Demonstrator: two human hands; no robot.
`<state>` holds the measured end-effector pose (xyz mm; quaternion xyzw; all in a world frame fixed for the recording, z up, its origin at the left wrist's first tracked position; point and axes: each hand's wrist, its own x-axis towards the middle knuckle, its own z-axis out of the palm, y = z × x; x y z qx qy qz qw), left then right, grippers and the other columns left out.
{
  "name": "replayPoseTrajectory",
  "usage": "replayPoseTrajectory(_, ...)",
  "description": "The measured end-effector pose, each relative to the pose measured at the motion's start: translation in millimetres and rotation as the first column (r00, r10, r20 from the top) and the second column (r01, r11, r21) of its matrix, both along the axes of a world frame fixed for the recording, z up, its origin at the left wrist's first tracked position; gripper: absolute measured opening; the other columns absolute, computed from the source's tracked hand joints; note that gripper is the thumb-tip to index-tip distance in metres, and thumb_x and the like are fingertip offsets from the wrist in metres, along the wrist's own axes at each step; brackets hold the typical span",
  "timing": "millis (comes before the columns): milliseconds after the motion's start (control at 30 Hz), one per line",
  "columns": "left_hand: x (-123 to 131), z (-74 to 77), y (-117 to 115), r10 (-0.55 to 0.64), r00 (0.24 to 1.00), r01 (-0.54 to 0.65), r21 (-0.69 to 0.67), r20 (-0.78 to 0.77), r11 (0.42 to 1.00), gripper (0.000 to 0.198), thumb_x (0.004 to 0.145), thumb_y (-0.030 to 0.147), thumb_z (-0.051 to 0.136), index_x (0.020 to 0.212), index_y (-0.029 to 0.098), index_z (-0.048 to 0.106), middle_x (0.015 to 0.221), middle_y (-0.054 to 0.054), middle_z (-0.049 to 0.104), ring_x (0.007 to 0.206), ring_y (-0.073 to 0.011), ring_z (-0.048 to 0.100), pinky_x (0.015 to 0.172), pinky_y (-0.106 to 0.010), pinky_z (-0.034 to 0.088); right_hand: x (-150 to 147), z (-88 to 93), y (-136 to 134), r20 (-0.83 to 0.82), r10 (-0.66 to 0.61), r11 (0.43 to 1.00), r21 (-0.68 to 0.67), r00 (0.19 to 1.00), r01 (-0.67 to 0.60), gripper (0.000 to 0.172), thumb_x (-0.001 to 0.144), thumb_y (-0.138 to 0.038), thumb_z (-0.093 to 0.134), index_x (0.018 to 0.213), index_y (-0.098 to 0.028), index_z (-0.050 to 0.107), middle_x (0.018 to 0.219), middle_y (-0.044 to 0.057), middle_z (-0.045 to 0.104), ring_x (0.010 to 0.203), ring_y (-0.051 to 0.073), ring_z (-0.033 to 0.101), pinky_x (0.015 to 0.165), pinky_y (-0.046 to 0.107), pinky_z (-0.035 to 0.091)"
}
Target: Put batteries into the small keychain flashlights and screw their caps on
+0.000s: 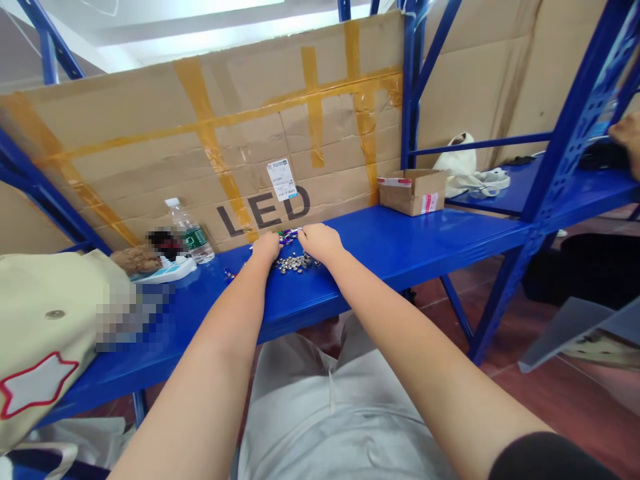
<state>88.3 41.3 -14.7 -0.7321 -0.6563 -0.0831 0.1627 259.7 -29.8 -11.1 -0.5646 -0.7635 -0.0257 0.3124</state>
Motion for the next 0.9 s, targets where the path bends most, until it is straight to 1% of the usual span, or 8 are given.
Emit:
replayPoseTrajectory(100,-3.6,12.3,-14.5,-0.061,0.997,0.058,0.057,0.053,0.997,0.029,0.093,0.033,0.046,0.109,0.015,0.063,0.11,-0.016,0.068,0.104,-0.0284,0.064,0.087,-0.036,0.05,-0.5,-2.7,1.8,-0.041,0.015,0.997,0.071,0.999,-0.012,0.029,0.094,-0.029,0.038,0.1,-0.015,0.063,0.105,0.014,0.068,0.098,0.024,0.062,0.082,0.033,0.046)
replayPoseTrajectory(167,-4.7,19.4,-27.0,-0.173,0.979,0.163,0.092,0.11,0.982,0.028,0.094,0.033,0.045,0.109,0.016,0.063,0.111,-0.012,0.069,0.104,-0.0252,0.064,0.088,-0.033,0.049,-1.4,-4.8,3.7,-0.068,0.034,0.994,0.105,0.997,-0.027,0.025,0.091,-0.03,0.047,0.107,-0.014,0.059,0.11,0.014,0.065,0.101,0.025,0.06,0.084,0.033,0.046)
replayPoseTrajectory(233,-5.7,23.4,-41.6,-0.386,0.892,0.358,0.156,0.236,0.921,0.025,0.091,0.029,0.049,0.108,0.017,0.064,0.111,-0.009,0.07,0.103,-0.0234,0.063,0.089,-0.032,0.049,-2.2,-6.0,5.5,-0.08,0.065,0.991,0.124,0.995,-0.055,0.032,0.089,-0.034,0.054,0.112,-0.013,0.055,0.115,0.015,0.062,0.106,0.025,0.058,0.087,0.033,0.044)
replayPoseTrajectory(300,-6.5,24.6,-55.9,-0.485,0.811,0.454,0.172,0.328,0.874,0.025,0.09,0.029,0.049,0.107,0.018,0.064,0.109,-0.007,0.071,0.1,-0.0221,0.064,0.088,-0.033,0.049,-2.4,-5.9,6.5,-0.069,0.096,0.99,0.112,0.993,-0.088,0.029,0.091,-0.034,0.052,0.11,-0.013,0.056,0.115,0.014,0.062,0.106,0.024,0.057,0.086,0.032,0.043)
replayPoseTrajectory(367,-6.1,24.0,-66.6,-0.495,0.778,0.472,0.161,0.386,0.867,0.025,0.091,0.029,0.048,0.105,0.017,0.064,0.104,-0.006,0.071,0.097,-0.0216,0.064,0.087,-0.032,0.049,-1.8,-4.6,6.4,-0.045,0.107,0.992,0.071,0.993,-0.104,0.021,0.095,-0.028,0.044,0.104,-0.015,0.058,0.11,0.013,0.065,0.101,0.022,0.059,0.081,0.03,0.042)
replayPoseTrajectory(500,-2.0,21.5,-72.8,-0.468,0.78,0.434,0.18,0.414,0.883,0.027,0.092,0.028,0.043,0.101,0.016,0.065,0.102,-0.007,0.071,0.095,-0.0218,0.063,0.087,-0.033,0.048,-1.2,-2.9,6.2,-0.037,0.116,0.993,0.004,0.993,-0.116,0.025,0.097,-0.021,0.036,0.099,-0.015,0.06,0.101,0.011,0.069,0.091,0.02,0.062,0.073,0.027,0.04)
replayPoseTrajectory(700,0.8,17.7,-68.6,-0.554,0.761,0.512,0.212,0.337,0.832,0.028,0.091,0.036,0.047,0.093,0.016,0.067,0.094,-0.008,0.071,0.09,-0.0222,0.063,0.083,-0.033,0.047,-5.0,-8.8,13.5,-0.035,0.285,0.958,0.05,0.958,-0.283,0.022,0.095,-0.022,0.044,0.096,-0.012,0.063,0.101,0.012,0.069,0.091,0.018,0.061,0.076,0.024,0.039)
replayPoseTrajectory(900,-3.1,18.7,-69.3,-0.48,0.761,0.448,0.183,0.436,0.875,0.027,0.09,0.035,0.047,0.094,0.016,0.066,0.09,-0.007,0.07,0.084,-0.0205,0.062,0.08,-0.032,0.048,-2.8,-6.4,11.0,-0.316,0.371,0.927,0.065,0.873,-0.37,0.02,0.092,-0.021,0.046,0.094,-0.014,0.064,0.075,0.003,0.068,0.068,0.013,0.061,0.066,0.021,0.042)
